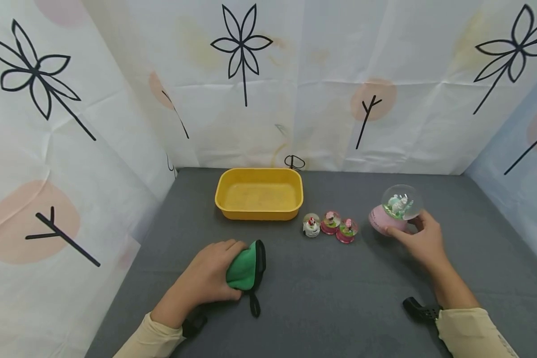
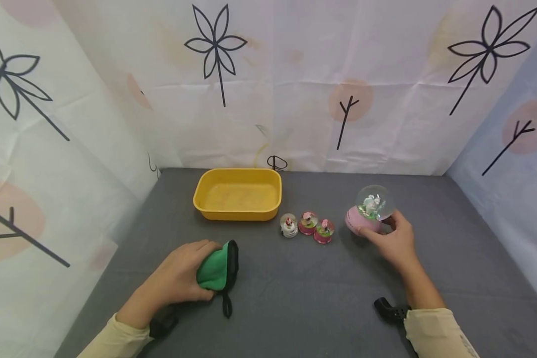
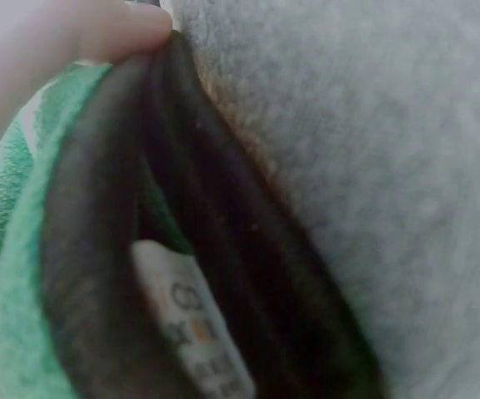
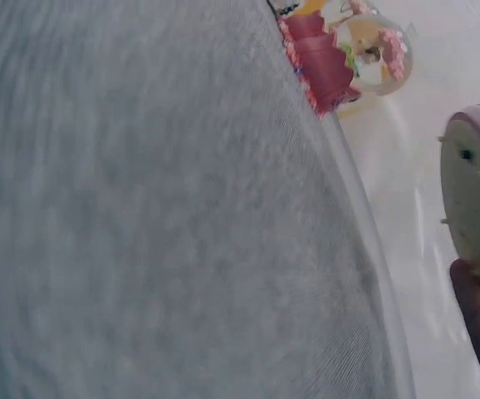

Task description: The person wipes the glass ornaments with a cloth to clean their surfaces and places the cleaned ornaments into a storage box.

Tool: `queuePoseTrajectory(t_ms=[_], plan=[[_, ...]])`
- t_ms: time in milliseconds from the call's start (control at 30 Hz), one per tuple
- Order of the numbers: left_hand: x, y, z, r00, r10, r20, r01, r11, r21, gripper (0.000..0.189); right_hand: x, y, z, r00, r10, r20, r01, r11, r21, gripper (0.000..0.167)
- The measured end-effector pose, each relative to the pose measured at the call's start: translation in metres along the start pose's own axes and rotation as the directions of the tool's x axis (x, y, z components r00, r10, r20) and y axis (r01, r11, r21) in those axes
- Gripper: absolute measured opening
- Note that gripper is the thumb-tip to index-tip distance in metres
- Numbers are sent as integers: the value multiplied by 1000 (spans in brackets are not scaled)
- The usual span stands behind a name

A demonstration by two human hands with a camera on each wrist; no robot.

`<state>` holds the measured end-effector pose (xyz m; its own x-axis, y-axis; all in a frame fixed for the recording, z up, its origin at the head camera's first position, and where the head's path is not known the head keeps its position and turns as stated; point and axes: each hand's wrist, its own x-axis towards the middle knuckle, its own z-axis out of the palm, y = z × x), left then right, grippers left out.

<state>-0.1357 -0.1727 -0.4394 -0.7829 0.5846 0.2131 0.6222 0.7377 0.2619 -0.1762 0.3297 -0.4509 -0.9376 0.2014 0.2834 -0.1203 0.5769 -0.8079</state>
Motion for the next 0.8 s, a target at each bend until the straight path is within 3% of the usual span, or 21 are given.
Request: queuePoseTrajectory(t_ms=[133, 233, 300, 400, 467, 533, 633, 800], plan=[[0, 1, -2, 1000, -3, -6, 3, 1000, -20, 95, -2, -7, 2, 999, -4, -51, 11, 993, 121, 73], [1, 2, -3, 1000, -9, -15, 9, 999, -40, 96, -4, -16, 5, 997, 7, -81, 16, 959, 282, 70], [1, 2, -3, 1000, -11, -27, 9, 999, -53, 95, -6, -23, 7, 994, 11, -104, 34, 908, 418, 67], [1, 2, -4, 999, -6, -53, 2, 997, -74, 94, -7, -34, 8, 990, 2, -143, 86, 790, 607, 63], [1, 2, -4, 997, 0, -73, -7, 996, -87, 93, -8, -38, 9, 988, -24, -152, 121, 734, 668, 62], [1, 2, -3, 995, 7, -96, -16, 995, -97, 93, -9, -41, 9, 987, -44, -156, 142, 699, 701, 62], [2, 2, -3, 991, 3, -130, -21, 990, -136, 94, -12, -44, 9, 988, -65, -143, 148, 685, 714, 66], [1, 4, -5, 981, -20, -191, -25, 973, -227, 98, -16, -51, 8, 989, -101, -105, 146, 708, 691, 75]])
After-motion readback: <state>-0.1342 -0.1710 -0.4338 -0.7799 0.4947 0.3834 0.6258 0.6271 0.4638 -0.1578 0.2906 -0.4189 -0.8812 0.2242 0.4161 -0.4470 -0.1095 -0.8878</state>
